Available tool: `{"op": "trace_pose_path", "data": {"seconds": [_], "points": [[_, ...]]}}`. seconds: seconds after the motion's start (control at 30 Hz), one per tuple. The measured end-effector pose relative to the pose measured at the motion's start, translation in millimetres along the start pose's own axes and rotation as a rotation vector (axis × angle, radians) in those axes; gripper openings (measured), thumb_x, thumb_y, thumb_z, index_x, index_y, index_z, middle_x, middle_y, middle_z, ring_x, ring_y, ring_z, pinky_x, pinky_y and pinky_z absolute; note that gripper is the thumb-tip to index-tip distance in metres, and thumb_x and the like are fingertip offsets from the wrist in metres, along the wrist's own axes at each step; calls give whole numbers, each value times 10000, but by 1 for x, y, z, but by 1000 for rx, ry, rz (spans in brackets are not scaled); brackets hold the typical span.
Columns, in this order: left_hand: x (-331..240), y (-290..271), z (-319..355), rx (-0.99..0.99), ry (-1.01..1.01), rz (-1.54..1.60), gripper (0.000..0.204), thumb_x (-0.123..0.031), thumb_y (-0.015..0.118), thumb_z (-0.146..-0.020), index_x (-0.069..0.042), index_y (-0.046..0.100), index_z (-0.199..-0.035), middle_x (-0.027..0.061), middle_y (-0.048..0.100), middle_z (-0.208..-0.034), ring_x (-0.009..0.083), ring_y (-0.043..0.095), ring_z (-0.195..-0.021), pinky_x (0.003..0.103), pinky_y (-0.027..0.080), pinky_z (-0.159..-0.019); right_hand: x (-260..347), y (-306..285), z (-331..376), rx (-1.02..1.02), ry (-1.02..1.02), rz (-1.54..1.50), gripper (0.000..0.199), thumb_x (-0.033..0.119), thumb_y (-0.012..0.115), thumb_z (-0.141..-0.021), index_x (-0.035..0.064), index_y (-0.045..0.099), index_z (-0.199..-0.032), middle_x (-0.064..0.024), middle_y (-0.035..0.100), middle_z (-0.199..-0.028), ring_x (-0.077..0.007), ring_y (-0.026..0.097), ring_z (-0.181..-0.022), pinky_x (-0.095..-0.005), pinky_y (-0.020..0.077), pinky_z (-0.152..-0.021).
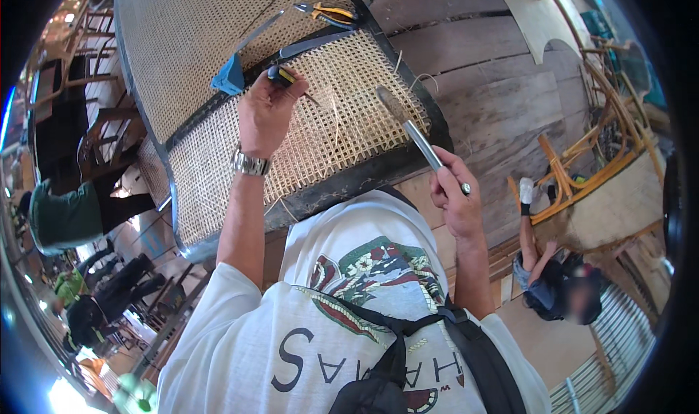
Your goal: Using a screwdriver and hammer to secure rattan weaving onto a chair frame.
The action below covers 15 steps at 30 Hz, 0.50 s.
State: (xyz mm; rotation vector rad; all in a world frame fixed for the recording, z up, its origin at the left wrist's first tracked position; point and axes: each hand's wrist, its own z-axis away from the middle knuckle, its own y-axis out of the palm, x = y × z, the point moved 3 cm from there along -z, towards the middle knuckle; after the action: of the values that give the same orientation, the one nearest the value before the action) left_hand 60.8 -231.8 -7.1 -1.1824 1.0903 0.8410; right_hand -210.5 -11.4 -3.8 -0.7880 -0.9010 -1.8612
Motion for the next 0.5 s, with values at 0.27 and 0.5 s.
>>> {"op": "trace_pose_path", "data": {"seconds": [0.27,0.5], "points": [[19,15,3,55,-77,6,204,-132,761,-921,-57,686,-1096,3,740,-1003,78,681,-926,249,542,-825,-4,13,-9,-39,-27,-33,333,115,510,-1035,11,557,-1348,18,538,-801,3,398,-617,-149,307,-512],[15,18,4,120,-14,-126,242,-175,783,-896,-51,692,-1082,34,776,-936,102,736,-877,253,561,-764,-2,32,-23,-41,-38,-24,335,125,532,-1028,10,566,-1340,27,542,-795,4,397,-620,-149,300,-513]]}}
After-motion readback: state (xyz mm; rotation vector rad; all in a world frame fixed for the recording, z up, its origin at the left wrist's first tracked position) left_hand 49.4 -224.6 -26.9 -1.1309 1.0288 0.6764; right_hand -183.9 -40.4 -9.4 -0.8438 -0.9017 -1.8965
